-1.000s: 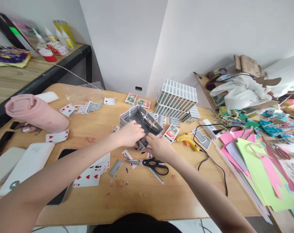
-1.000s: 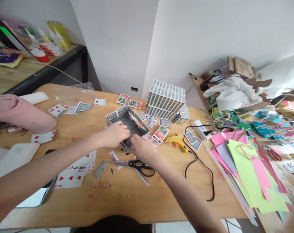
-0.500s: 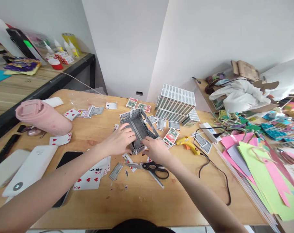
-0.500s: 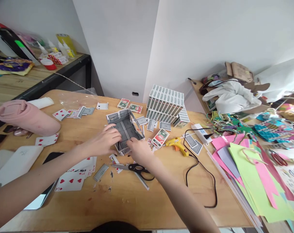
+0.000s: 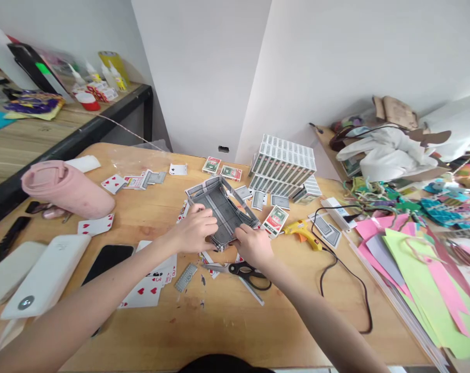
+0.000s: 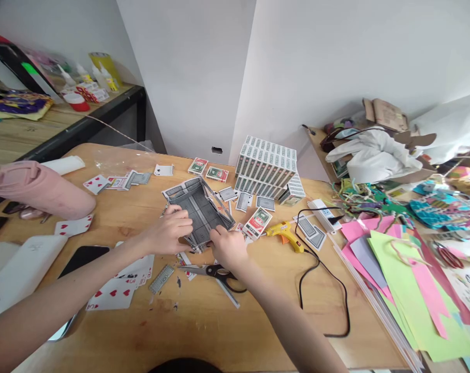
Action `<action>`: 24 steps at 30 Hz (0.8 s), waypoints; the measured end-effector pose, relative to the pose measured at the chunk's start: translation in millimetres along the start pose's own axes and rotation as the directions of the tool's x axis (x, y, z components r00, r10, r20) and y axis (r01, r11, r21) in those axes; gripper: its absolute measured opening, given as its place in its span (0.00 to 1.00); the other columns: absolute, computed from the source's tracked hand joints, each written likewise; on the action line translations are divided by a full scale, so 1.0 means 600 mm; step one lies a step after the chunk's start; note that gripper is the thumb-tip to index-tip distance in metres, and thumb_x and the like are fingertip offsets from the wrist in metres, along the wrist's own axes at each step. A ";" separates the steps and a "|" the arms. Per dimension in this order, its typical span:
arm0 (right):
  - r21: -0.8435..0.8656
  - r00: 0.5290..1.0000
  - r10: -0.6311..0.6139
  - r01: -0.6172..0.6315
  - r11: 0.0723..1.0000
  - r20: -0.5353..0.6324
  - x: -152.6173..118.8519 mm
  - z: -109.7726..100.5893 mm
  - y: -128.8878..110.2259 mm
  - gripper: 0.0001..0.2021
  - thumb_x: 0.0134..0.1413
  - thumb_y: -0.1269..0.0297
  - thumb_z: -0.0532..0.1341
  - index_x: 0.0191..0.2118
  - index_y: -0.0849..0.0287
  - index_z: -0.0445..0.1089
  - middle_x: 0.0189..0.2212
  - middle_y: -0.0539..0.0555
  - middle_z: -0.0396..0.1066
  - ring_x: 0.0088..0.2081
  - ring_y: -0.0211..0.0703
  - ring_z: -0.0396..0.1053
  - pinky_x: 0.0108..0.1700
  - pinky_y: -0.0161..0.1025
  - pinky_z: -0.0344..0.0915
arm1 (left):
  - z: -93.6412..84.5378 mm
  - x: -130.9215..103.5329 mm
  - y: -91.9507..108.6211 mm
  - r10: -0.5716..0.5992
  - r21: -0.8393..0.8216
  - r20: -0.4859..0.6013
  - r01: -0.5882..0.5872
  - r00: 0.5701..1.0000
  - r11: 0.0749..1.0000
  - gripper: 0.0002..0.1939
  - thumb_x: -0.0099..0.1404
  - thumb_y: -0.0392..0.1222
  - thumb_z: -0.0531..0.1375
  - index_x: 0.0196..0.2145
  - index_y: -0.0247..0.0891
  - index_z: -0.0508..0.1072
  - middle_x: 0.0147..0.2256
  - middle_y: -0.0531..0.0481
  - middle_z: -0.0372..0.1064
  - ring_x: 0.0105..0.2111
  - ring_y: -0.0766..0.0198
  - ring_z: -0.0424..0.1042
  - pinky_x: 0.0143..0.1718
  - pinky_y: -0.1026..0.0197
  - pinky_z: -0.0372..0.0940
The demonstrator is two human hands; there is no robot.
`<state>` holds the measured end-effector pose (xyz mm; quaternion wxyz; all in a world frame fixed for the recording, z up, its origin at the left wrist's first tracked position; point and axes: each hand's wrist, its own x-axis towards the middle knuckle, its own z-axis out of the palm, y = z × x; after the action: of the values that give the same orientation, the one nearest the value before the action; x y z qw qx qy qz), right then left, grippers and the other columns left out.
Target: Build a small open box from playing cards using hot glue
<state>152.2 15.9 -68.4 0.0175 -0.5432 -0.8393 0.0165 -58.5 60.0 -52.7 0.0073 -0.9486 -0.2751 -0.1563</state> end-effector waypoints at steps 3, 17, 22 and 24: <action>0.063 1.000 -0.022 0.022 0.998 -0.007 0.005 -0.004 0.012 0.05 0.54 0.69 0.56 0.31 0.58 0.68 0.31 0.52 0.70 0.29 0.41 0.68 0.27 0.35 0.53 | -0.004 0.002 0.004 -0.006 0.038 0.005 0.006 1.000 0.999 0.18 0.59 0.52 0.60 0.20 0.37 0.63 0.23 0.52 0.66 0.31 0.61 0.62 0.39 0.53 0.53; 0.536 0.996 -0.082 0.079 0.841 -0.019 0.089 -0.086 0.063 0.06 0.49 0.71 0.55 0.31 0.59 0.68 0.46 0.57 0.65 0.46 0.46 0.67 0.52 0.43 0.62 | -0.091 0.038 0.096 -0.498 -0.154 0.150 0.518 0.854 0.841 0.13 0.70 0.42 0.48 0.47 0.39 0.68 0.38 0.48 0.74 0.32 0.60 0.73 0.32 0.59 0.64; 0.312 0.952 0.300 -0.302 0.901 0.056 0.099 -0.083 0.024 0.26 0.45 0.76 0.59 0.53 0.67 0.55 0.52 0.68 0.57 0.49 0.50 0.65 0.46 0.42 0.65 | -0.101 0.070 -0.008 -0.551 0.057 0.199 0.552 0.810 0.832 0.26 0.56 0.49 0.64 0.49 0.36 0.65 0.47 0.42 0.68 0.42 0.50 0.72 0.37 0.54 0.66; 0.226 0.931 0.317 -0.354 0.908 0.182 0.103 -0.083 0.017 0.25 0.48 0.77 0.57 0.54 0.70 0.52 0.50 0.71 0.60 0.49 0.53 0.66 0.44 0.42 0.65 | -0.089 0.082 -0.031 -0.550 0.139 0.299 0.535 0.780 0.833 0.31 0.51 0.47 0.68 0.49 0.33 0.64 0.49 0.38 0.64 0.38 0.50 0.74 0.32 0.55 0.67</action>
<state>138.6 76.9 -18.5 0.0245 -0.6702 -0.7231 0.1654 -44.4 95.8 11.3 -0.0620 -0.8411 -0.5371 0.0140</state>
